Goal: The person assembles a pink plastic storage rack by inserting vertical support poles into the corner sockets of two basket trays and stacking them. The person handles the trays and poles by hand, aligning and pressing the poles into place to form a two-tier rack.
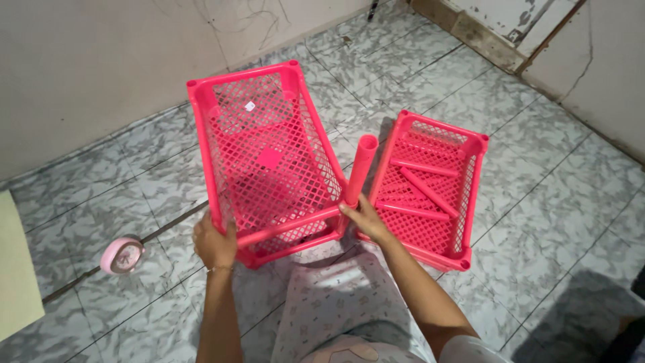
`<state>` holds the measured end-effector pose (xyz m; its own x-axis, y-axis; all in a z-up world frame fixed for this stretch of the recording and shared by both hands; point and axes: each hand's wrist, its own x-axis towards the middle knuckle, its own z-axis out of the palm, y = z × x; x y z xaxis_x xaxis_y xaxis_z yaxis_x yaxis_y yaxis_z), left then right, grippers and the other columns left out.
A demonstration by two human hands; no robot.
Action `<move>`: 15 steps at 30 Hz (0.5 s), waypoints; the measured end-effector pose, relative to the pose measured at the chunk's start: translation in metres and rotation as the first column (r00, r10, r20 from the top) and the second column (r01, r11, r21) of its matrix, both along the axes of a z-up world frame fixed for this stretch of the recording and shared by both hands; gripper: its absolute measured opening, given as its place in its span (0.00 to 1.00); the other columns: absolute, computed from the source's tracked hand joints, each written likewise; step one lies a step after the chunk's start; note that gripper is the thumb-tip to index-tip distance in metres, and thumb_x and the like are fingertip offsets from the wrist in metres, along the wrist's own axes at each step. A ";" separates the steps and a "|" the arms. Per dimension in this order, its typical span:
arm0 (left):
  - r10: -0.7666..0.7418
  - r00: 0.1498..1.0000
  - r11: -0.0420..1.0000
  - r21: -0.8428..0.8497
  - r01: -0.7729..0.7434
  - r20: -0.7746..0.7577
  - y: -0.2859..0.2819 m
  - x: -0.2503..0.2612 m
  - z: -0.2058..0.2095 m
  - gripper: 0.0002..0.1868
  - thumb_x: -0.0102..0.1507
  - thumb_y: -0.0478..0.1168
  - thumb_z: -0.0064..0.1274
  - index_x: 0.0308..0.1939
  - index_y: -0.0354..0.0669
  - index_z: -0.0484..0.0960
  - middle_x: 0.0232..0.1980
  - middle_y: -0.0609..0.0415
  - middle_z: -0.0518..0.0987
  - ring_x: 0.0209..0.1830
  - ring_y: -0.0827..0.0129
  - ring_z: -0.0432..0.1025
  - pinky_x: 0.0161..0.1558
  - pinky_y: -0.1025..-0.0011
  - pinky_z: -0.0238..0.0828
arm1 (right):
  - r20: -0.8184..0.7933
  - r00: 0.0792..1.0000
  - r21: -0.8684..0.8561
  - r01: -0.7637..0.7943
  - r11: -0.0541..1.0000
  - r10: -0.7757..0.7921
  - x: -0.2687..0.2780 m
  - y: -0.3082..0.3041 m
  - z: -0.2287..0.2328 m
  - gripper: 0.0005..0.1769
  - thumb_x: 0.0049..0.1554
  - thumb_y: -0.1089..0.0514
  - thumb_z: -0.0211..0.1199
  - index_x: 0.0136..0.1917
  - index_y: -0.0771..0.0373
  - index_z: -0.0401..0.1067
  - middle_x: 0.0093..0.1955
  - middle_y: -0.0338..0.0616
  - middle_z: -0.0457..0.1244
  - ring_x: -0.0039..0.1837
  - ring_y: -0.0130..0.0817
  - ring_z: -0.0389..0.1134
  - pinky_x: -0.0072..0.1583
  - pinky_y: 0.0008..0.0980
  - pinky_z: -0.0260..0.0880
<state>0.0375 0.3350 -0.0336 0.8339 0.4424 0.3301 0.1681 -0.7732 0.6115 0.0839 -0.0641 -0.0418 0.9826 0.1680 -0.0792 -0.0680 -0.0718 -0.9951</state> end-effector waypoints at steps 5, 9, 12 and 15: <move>-0.112 0.994 0.949 -0.296 0.109 0.006 0.016 0.005 -0.041 0.33 0.62 0.44 0.54 0.70 0.35 0.71 0.65 0.37 0.77 0.66 0.47 0.71 0.68 0.59 0.66 | -0.093 0.987 0.034 0.136 0.990 -0.132 0.018 -0.002 -0.005 0.33 0.58 0.47 0.66 0.71 0.63 0.65 0.60 0.43 0.66 0.61 0.32 0.67 0.62 0.33 0.69; -0.240 0.951 0.904 -0.311 0.292 0.197 -0.016 0.010 -0.024 0.37 0.63 0.40 0.61 0.73 0.28 0.64 0.68 0.35 0.72 0.67 0.48 0.69 0.67 0.59 0.64 | 0.010 0.982 0.086 0.189 0.978 -0.190 0.061 -0.019 0.000 0.28 0.58 0.51 0.66 0.68 0.64 0.68 0.58 0.41 0.67 0.59 0.31 0.67 0.60 0.32 0.69; -0.322 0.932 0.647 -0.679 0.345 0.167 -0.057 0.007 0.003 0.43 0.58 0.36 0.64 0.74 0.33 0.59 0.64 0.43 0.73 0.55 0.56 0.72 0.56 0.63 0.71 | 0.056 0.965 0.136 0.246 0.960 -0.255 0.110 -0.043 -0.007 0.23 0.59 0.53 0.65 0.65 0.64 0.71 0.55 0.40 0.68 0.55 0.29 0.67 0.57 0.30 0.70; -0.399 0.916 0.612 -0.731 0.301 0.043 -0.089 0.009 0.021 0.45 0.54 0.32 0.64 0.74 0.41 0.62 0.59 0.45 0.75 0.49 0.62 0.76 0.48 0.70 0.77 | 0.066 0.947 0.193 0.298 0.935 -0.315 0.161 -0.067 -0.016 0.17 0.61 0.56 0.64 0.62 0.64 0.73 0.50 0.37 0.66 0.48 0.26 0.64 0.50 0.27 0.66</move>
